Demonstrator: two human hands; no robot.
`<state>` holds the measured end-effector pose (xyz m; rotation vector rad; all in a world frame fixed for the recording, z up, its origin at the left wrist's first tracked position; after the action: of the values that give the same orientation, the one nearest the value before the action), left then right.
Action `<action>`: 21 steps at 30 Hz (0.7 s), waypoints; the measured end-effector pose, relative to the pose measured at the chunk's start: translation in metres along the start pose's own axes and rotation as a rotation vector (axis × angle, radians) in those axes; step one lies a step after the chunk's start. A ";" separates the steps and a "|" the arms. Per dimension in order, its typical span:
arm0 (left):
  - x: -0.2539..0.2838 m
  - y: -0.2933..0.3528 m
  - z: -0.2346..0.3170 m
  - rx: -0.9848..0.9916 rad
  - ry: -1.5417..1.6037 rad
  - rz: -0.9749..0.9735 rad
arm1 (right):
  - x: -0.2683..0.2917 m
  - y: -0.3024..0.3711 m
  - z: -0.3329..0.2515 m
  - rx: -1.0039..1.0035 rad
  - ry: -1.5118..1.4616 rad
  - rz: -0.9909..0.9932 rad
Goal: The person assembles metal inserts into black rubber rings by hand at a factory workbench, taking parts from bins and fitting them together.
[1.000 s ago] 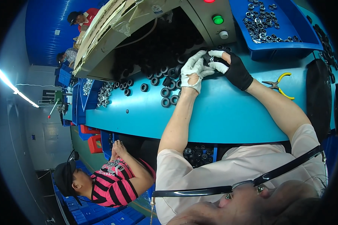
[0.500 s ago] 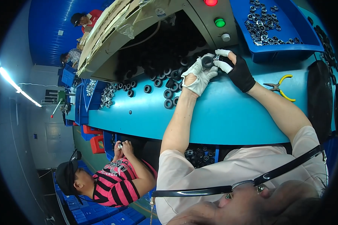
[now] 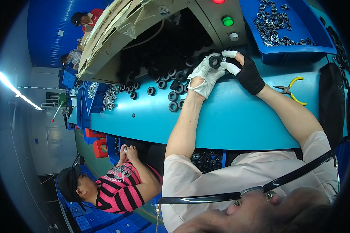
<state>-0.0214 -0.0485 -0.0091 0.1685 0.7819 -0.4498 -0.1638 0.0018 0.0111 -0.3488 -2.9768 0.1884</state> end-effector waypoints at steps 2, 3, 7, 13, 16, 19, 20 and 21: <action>-0.004 -0.001 0.004 -0.133 -0.176 0.016 | 0.000 -0.001 0.000 0.019 0.002 -0.003; -0.007 0.000 0.008 -0.215 -0.317 0.020 | -0.001 0.000 0.000 0.035 0.026 0.003; -0.017 0.006 0.021 -0.519 -0.724 -0.119 | -0.001 0.001 -0.002 0.029 0.041 0.006; -0.026 0.009 0.020 -0.571 -0.773 -0.148 | -0.001 0.002 -0.001 0.032 0.024 0.006; -0.025 0.009 0.020 -0.572 -0.817 -0.150 | -0.001 0.002 -0.001 0.045 0.021 0.007; -0.023 0.009 0.019 -0.587 -0.849 -0.153 | -0.001 0.001 0.001 0.041 0.022 0.007; -0.023 0.009 0.019 -0.586 -0.849 -0.153 | -0.001 0.001 0.002 0.027 0.019 0.003; -0.023 0.008 0.019 -0.574 -0.857 -0.155 | -0.001 0.001 0.003 0.026 0.019 0.004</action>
<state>-0.0195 -0.0395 0.0204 -0.5966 0.0521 -0.3763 -0.1633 0.0020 0.0084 -0.3519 -2.9527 0.2226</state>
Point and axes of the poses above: each hand's wrist, its own y-axis away from the middle knuckle, its own x-axis out of the back of the hand, z = x × y, the point moved 5 cm from there along -y, towards the middle knuckle, and after that the axes turned 15 degrees about -x, right-handed, at the moved point
